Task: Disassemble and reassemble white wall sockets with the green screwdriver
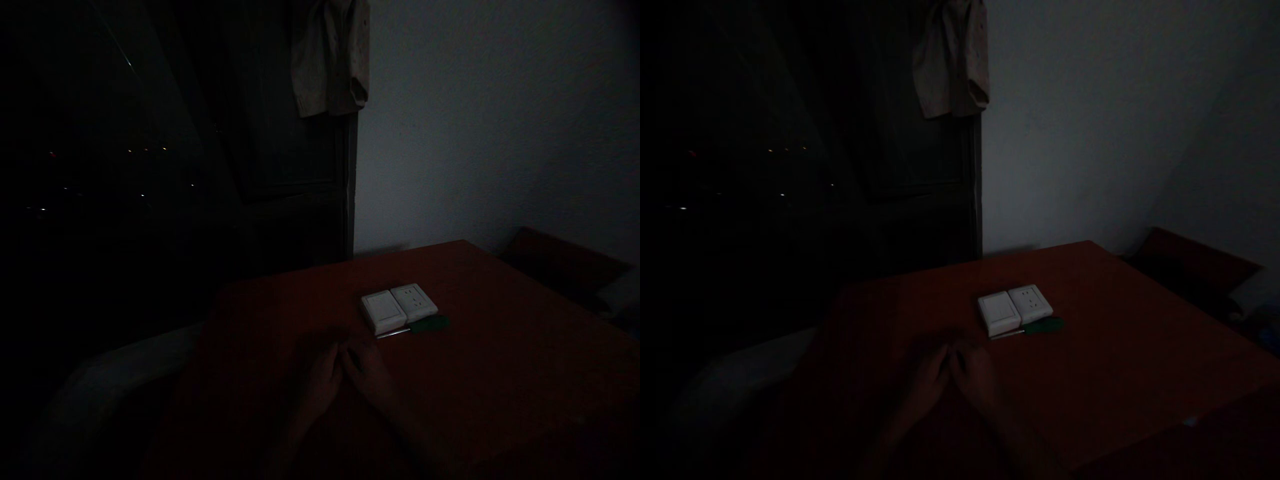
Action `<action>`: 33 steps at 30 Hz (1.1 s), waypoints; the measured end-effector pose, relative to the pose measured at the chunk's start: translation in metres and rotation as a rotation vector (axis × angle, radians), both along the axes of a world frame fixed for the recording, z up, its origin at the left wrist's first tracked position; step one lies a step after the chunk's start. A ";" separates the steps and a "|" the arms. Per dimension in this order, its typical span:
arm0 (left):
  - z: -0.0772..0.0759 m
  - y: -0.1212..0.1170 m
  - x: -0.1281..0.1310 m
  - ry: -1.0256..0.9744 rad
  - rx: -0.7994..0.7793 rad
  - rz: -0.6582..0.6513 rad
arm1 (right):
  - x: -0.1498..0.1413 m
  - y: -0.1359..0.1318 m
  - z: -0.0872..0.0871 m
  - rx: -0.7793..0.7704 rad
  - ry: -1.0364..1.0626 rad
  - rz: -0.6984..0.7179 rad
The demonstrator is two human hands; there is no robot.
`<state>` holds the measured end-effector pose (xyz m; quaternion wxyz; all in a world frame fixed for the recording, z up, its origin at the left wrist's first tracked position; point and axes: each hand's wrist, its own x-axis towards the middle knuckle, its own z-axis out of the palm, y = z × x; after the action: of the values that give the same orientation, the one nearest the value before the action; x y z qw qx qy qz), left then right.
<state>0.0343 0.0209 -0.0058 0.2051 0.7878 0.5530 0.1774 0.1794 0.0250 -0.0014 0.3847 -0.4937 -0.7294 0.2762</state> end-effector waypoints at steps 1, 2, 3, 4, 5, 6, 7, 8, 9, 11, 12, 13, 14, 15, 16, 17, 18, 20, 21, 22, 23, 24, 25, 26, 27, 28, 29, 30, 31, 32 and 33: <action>0.000 0.000 0.000 -0.002 0.001 -0.002 | 0.000 0.000 0.000 0.000 0.001 0.001; 0.000 0.000 0.000 -0.004 0.003 -0.003 | 0.000 0.000 0.000 0.001 0.002 0.002; -0.001 0.001 0.000 -0.005 0.004 -0.002 | 0.000 0.000 0.000 0.002 0.002 0.003; -0.002 0.001 0.000 -0.004 0.006 0.000 | 0.000 0.000 0.000 0.002 0.003 0.004; -0.002 0.001 0.000 -0.001 0.007 0.003 | 0.000 0.000 0.000 0.002 0.003 0.004; -0.003 0.001 0.000 0.003 0.007 0.007 | 0.000 0.000 0.000 0.001 0.003 0.003; -0.003 0.001 -0.001 0.008 0.005 0.011 | 0.000 0.000 0.000 0.001 0.003 0.003; -0.003 0.001 -0.001 0.013 0.003 0.014 | 0.000 0.000 0.000 0.000 0.003 0.003; -0.003 0.001 -0.001 0.018 0.002 0.017 | 0.000 0.000 0.001 -0.002 0.003 0.004; -0.003 0.000 -0.002 0.025 -0.001 0.018 | 0.000 0.000 0.001 -0.004 0.003 0.007; -0.002 0.000 -0.002 0.029 -0.002 0.019 | 0.000 0.000 0.001 -0.006 0.002 0.008; -0.002 0.000 -0.002 0.032 -0.003 0.018 | 0.000 0.000 0.001 -0.007 0.001 0.007; -0.002 0.000 -0.002 0.034 -0.004 0.017 | 0.000 -0.001 0.001 -0.008 0.000 0.008; -0.002 0.000 -0.001 0.036 -0.004 0.017 | 0.000 -0.001 0.002 -0.009 0.000 0.009; -0.002 0.000 -0.001 0.036 -0.005 0.015 | 0.000 -0.001 0.002 -0.010 0.001 0.012; -0.002 0.000 -0.002 0.036 -0.004 0.015 | 0.001 -0.001 0.002 -0.012 0.001 0.013; -0.003 0.000 -0.002 0.034 -0.004 0.013 | 0.001 -0.002 0.003 -0.013 0.001 0.013; -0.005 0.000 -0.002 0.030 -0.003 0.009 | 0.000 -0.002 0.004 -0.016 -0.001 0.012; -0.006 0.001 -0.002 0.028 -0.002 0.008 | 0.000 -0.002 0.004 -0.018 -0.003 0.011; -0.006 0.001 -0.002 0.027 0.001 0.007 | 0.000 -0.002 0.004 -0.020 -0.005 0.011; -0.006 0.001 -0.002 0.025 0.006 0.007 | 0.000 -0.002 0.004 -0.020 -0.007 0.009; -0.006 0.001 -0.002 0.023 0.012 0.006 | 0.000 -0.002 0.004 -0.020 -0.008 0.006; -0.006 0.001 -0.002 0.021 0.018 0.005 | -0.001 -0.002 0.003 -0.020 -0.009 0.002; -0.005 0.001 -0.002 0.018 0.023 0.004 | -0.001 -0.001 0.003 -0.018 -0.010 0.000; -0.004 0.001 -0.002 0.015 0.025 0.002 | -0.001 -0.001 0.003 -0.017 -0.010 0.000; -0.003 0.001 -0.001 0.013 0.025 0.002 | -0.001 -0.001 0.003 -0.017 -0.010 0.002; -0.003 0.000 -0.001 0.012 0.023 0.002 | 0.000 -0.001 0.003 -0.017 -0.010 0.004; -0.002 0.000 -0.001 0.011 0.020 0.002 | 0.000 -0.001 0.003 -0.018 -0.011 0.007; -0.002 0.000 0.000 0.010 0.019 0.003 | 0.000 -0.001 0.003 -0.019 -0.011 0.010; -0.001 0.000 0.000 0.007 0.019 0.002 | 0.000 -0.001 0.003 -0.019 -0.011 0.012; -0.002 0.000 -0.001 0.004 0.021 0.000 | 0.000 -0.001 0.003 -0.019 -0.009 0.013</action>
<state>0.0338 0.0209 -0.0074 0.1958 0.7904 0.5514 0.1813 0.1798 0.0239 0.0016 0.3746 -0.4938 -0.7318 0.2834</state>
